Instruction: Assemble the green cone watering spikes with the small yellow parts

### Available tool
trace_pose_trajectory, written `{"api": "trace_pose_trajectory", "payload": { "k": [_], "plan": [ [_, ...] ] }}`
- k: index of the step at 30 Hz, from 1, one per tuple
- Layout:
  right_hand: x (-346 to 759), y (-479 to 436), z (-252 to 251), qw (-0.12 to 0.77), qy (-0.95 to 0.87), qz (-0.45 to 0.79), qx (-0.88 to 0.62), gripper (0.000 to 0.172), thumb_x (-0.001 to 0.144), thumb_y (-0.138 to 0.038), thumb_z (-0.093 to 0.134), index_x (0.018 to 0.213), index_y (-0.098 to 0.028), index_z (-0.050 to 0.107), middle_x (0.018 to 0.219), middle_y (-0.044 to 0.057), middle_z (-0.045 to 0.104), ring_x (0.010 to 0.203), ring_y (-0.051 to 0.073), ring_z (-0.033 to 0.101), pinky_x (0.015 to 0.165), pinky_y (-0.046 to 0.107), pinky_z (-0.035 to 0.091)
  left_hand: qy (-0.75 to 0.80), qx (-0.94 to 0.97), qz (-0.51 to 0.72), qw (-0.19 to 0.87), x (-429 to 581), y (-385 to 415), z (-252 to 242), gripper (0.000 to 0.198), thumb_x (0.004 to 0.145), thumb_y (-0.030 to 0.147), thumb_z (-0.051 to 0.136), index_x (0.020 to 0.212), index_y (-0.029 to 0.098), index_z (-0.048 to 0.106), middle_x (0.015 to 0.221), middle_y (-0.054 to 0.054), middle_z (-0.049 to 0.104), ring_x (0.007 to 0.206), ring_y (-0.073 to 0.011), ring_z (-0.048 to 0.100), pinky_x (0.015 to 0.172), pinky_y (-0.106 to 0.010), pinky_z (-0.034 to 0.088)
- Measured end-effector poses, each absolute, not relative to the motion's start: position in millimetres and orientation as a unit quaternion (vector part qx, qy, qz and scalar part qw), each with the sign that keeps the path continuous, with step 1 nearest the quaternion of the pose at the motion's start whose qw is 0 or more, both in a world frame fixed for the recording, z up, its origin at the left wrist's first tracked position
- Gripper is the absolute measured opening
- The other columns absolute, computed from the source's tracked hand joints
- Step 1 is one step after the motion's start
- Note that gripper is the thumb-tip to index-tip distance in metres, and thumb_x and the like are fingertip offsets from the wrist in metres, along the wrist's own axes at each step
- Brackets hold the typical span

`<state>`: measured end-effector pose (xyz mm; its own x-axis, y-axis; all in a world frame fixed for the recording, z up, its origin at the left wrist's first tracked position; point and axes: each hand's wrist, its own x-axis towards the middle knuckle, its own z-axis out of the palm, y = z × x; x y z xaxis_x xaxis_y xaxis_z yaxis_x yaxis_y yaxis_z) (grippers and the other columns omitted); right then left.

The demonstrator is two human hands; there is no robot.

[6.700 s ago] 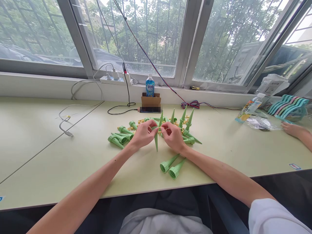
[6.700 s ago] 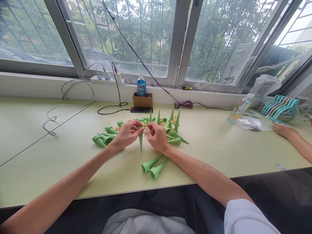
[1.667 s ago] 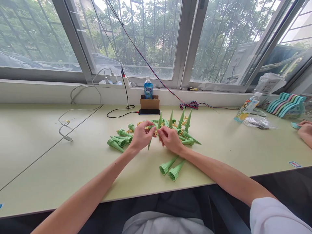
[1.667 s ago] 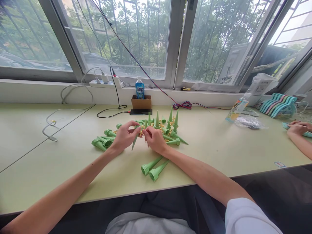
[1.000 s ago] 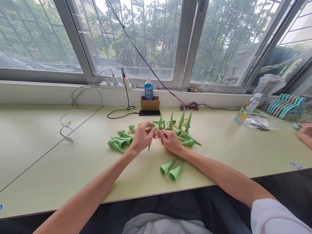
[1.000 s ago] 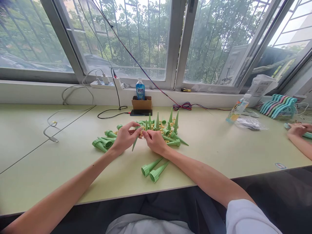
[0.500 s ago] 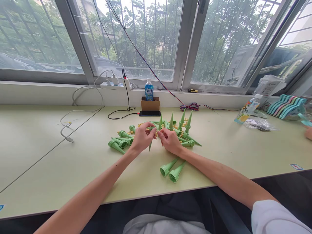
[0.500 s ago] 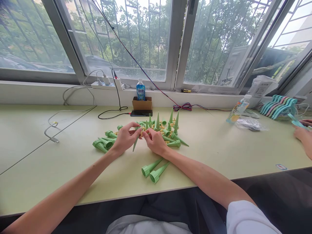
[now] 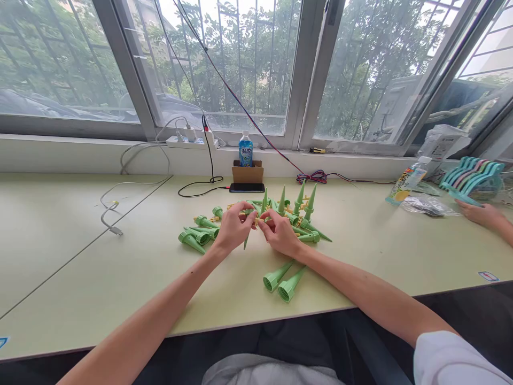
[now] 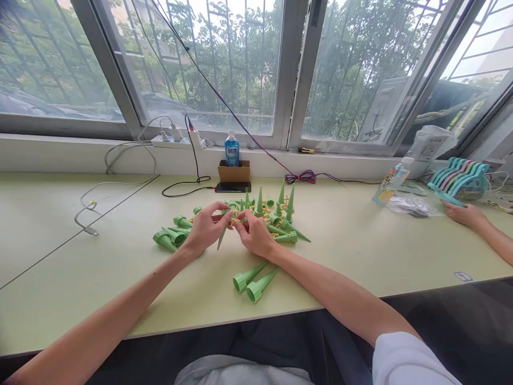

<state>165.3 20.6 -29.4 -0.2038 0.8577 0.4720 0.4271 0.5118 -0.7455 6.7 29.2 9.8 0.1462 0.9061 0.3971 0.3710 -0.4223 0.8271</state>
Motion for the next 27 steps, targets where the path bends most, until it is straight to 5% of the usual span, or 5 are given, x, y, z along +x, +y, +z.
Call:
{"api": "trace_pose_trajectory", "payload": {
  "k": [7, 13, 20, 27],
  "plan": [
    [165.3, 23.9, -31.3, 0.465, -0.729, 0.226, -0.448, 0.046, 0.099, -0.051, 0.034, 0.068, -0.021, 0.049, 0.048, -0.003, 0.048, 0.045, 0.013, 0.046, 0.053, 0.026, 0.037, 0.444, 0.7, 0.463, 0.313, 8.1, 29.6, 7.1, 0.023, 0.081, 0.043, 0.061, 0.088, 0.021, 0.059, 0.072, -0.001, 0.067, 0.058, -0.0187, 0.069, 0.057, -0.028, 0.054],
    [164.5, 20.2, -29.8, 0.466, -0.731, 0.235, -0.438, 0.027, 0.095, -0.048, 0.047, 0.095, -0.022, 0.052, 0.051, -0.006, 0.051, 0.042, 0.012, 0.042, 0.048, 0.025, 0.032, 0.455, 0.692, 0.472, 0.303, 6.3, 30.7, 9.6, 0.022, 0.081, 0.04, 0.061, 0.089, 0.02, 0.059, 0.078, -0.001, 0.067, 0.058, -0.0178, 0.069, 0.056, -0.027, 0.054],
    [163.6, 19.7, -30.5, 0.47, -0.724, 0.241, -0.444, 0.046, 0.099, -0.05, 0.035, 0.067, -0.021, 0.047, 0.046, -0.004, 0.045, 0.042, 0.011, 0.042, 0.051, 0.026, 0.035, 0.42, 0.701, 0.445, 0.368, 2.3, 33.4, 2.7, 0.028, 0.078, 0.039, 0.066, 0.098, 0.019, 0.06, 0.083, -0.003, 0.069, 0.065, -0.0189, 0.071, 0.062, -0.03, 0.057],
    [162.3, 12.1, -24.5, 0.474, -0.702, 0.262, -0.463, 0.03, 0.096, -0.05, 0.045, 0.091, -0.021, 0.048, 0.049, -0.007, 0.047, 0.04, 0.01, 0.038, 0.047, 0.024, 0.029, 0.408, 0.695, 0.442, 0.394, -1.5, 34.7, 4.1, 0.038, 0.077, 0.038, 0.07, 0.107, 0.017, 0.058, 0.095, -0.006, 0.067, 0.075, -0.0188, 0.071, 0.069, -0.032, 0.059]
  ]
}}
